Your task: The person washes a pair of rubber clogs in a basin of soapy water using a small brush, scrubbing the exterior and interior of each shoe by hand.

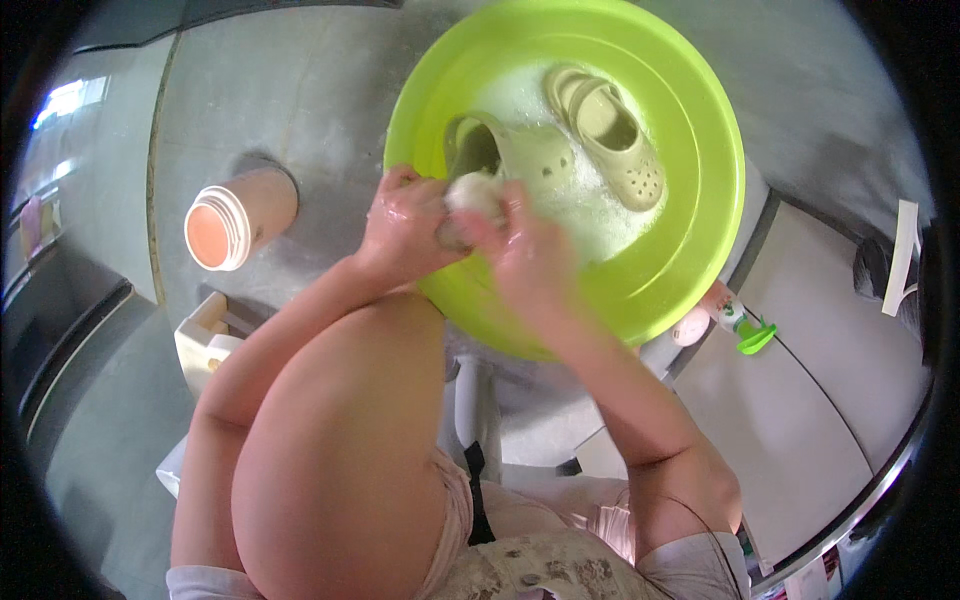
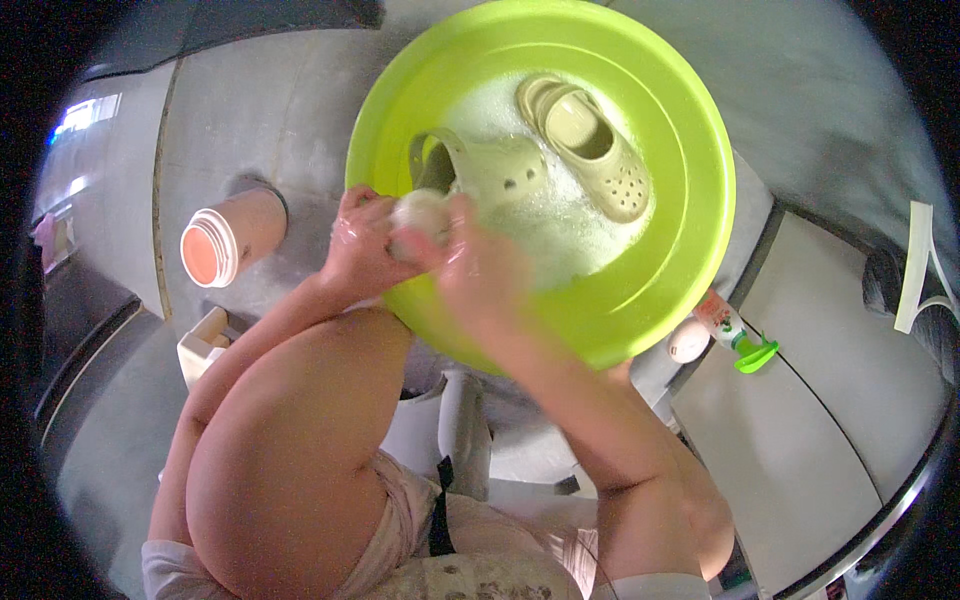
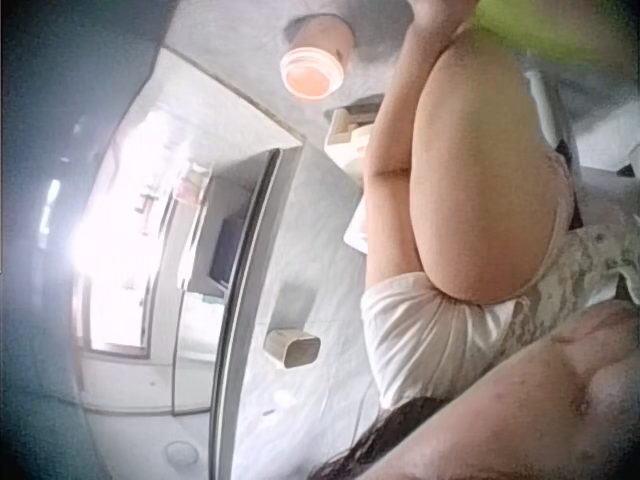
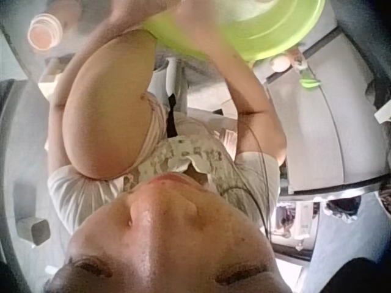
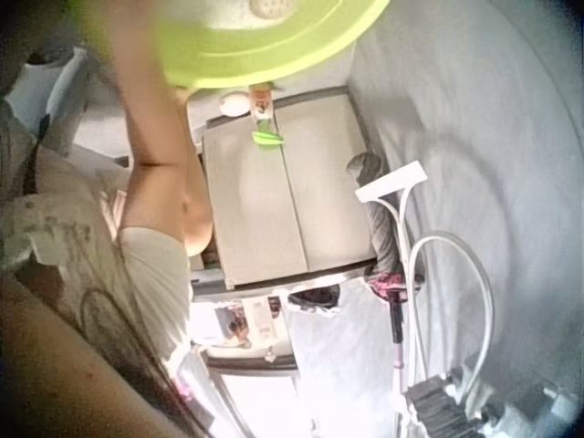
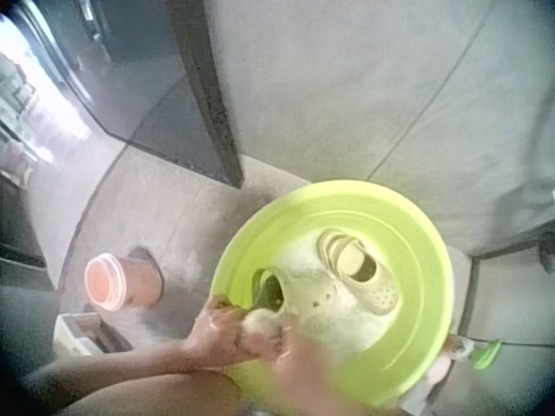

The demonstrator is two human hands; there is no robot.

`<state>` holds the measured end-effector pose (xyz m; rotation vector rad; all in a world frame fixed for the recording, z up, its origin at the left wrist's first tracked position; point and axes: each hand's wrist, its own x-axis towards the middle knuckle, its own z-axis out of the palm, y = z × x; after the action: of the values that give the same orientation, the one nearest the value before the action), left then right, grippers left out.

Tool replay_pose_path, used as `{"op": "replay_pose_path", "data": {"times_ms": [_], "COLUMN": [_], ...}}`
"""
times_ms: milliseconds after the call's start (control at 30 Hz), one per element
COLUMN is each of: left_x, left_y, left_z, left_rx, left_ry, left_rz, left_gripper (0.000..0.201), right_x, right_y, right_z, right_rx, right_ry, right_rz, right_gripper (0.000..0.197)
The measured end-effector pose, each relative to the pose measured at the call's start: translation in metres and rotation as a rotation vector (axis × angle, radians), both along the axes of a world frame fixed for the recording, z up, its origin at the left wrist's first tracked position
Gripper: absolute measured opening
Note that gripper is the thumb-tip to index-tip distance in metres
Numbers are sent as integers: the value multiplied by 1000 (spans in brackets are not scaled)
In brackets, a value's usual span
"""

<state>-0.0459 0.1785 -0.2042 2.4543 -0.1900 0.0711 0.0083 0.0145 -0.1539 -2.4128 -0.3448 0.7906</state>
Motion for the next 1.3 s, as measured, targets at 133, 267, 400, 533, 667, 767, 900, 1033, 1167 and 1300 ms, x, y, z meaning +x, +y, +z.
{"op": "replay_pose_path", "data": {"times_ms": [133, 267, 400, 533, 667, 767, 900, 1033, 1167, 1300], "left_x": [-6, 0, 2, 4, 0, 4, 7, 0, 3, 2], "left_y": [4, -2, -4, -4, -6, -2, -2, -3, -8, -4], "left_z": [0, 1, 1, -2, -5, 4, 7, 6, 6, 11], "left_rx": [-19, -45, -39, 17, -98, -4, 36, 35, -4, -2], "left_ry": [10, 36, 19, 8, -37, -13, 39, 58, 48, 56], "left_rz": [-23, -20, 18, -48, 31, -42, -60, 7, 71, 134], "left_gripper": [33, 34, 37, 36, 33, 32, 34, 36, 39, 42], "right_x": [-3, 1, -14, 19, -8, 18, -11, 8, -15, -26], "right_y": [1, -7, -8, -13, -12, -36, -91, -96, -86, -22], "right_z": [10, -1, -7, -10, 0, -30, -113, -154, -184, -78], "right_rx": [-65, 102, 90, -46, -96, -126, 289, -112, 9, 673], "right_ry": [21, 72, -17, 79, -90, -26, -117, -164, 90, 409], "right_rz": [48, -54, 1, -83, 148, -97, -581, -912, -739, -1005], "right_gripper": [54, 57, 56, 59, 61, 61, 50, 42, 41, 40]}}
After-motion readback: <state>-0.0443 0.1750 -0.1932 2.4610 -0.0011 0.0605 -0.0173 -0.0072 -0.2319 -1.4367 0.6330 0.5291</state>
